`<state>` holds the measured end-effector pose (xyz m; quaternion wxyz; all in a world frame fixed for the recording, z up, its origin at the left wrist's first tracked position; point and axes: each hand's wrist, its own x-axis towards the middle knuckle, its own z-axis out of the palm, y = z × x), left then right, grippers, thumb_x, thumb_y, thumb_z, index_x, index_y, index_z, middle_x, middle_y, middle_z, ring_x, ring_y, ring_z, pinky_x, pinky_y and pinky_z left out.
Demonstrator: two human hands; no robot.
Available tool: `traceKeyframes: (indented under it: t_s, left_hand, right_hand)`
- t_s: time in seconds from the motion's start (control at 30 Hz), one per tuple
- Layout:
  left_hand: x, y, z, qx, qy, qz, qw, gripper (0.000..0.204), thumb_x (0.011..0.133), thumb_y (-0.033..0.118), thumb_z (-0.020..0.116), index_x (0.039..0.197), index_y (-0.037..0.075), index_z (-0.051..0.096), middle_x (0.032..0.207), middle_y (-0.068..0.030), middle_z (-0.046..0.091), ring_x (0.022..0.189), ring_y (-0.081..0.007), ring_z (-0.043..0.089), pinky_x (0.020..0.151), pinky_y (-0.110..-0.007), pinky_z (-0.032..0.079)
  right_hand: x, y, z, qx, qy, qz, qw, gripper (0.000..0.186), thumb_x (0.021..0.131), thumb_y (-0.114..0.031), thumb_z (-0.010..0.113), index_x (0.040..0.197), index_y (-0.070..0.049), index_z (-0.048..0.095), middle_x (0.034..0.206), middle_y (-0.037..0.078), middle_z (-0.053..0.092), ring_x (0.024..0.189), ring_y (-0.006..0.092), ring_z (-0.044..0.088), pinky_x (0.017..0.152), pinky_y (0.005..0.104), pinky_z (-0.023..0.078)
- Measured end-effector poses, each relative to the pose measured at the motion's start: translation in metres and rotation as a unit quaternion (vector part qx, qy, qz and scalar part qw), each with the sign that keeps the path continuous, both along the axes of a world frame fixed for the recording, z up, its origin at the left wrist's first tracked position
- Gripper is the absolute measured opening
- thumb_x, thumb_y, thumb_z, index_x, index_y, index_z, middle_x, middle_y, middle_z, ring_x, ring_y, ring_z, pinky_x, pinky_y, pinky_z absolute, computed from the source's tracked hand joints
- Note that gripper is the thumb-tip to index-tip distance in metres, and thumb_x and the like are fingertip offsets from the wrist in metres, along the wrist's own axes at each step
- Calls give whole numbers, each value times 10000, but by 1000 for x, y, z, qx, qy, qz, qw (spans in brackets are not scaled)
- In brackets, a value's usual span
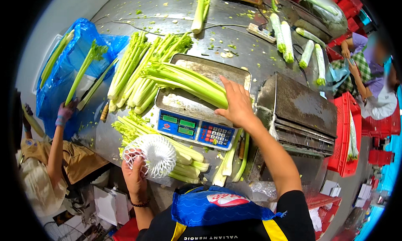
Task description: The person weighs bundles of celery stalks on a digital scale, slides them into protective mesh sleeves, and uses a heat sealer to wrap them in plastic film.
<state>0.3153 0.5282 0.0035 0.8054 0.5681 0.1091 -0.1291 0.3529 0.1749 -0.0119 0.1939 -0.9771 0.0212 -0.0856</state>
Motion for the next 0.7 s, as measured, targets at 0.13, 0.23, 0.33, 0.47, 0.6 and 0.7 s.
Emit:
traceKeyframes:
  t_s: [0.13,0.23,0.33,0.47,0.6,0.7]
  left_hand:
    - [-4,-5,0,-24,39,30,999,138,910,108,647,1025,58,588,793,29,578,551,-5,401,459,-160,290]
    - [-10,-4,-12,-17,82,6,996,154,910,114,647,1044,61,595,828,30,601,587,-14,450,502,-171,340]
    - [-14,-3,-16,-11,89,-19,996,190,906,113,653,1077,50,599,865,32,624,661,-19,507,572,-174,386]
    - [-8,-4,-1,-25,50,-9,998,177,914,112,641,1075,52,598,875,27,632,591,-5,448,506,-166,335]
    - [0,-12,5,-56,-8,-30,998,161,925,109,627,1078,65,600,844,48,609,557,11,393,472,-155,280]
    - [0,-25,4,-68,-41,-45,996,168,923,100,634,1085,68,599,837,60,599,569,18,391,469,-153,276]
  right_hand:
    - [26,-11,-32,-14,177,13,984,1035,594,-219,865,1460,-84,313,1305,227,532,1138,413,534,963,439,440]
    - [27,-22,-43,39,144,47,988,944,604,-198,826,1422,-66,373,1222,235,579,1057,417,579,920,427,477]
    - [34,-36,-23,260,247,70,931,768,657,-194,780,1333,-27,457,1102,200,635,932,318,647,845,384,530]
    - [12,-15,18,667,301,79,677,757,751,-203,760,1367,17,379,1150,200,605,914,229,652,788,372,587]
    - [-44,34,41,841,161,112,504,929,695,-275,766,1441,36,308,1345,272,482,1109,350,612,906,446,556]
    - [-67,50,34,832,127,128,525,889,668,-306,746,1414,8,377,1343,227,509,1133,378,600,946,471,522]
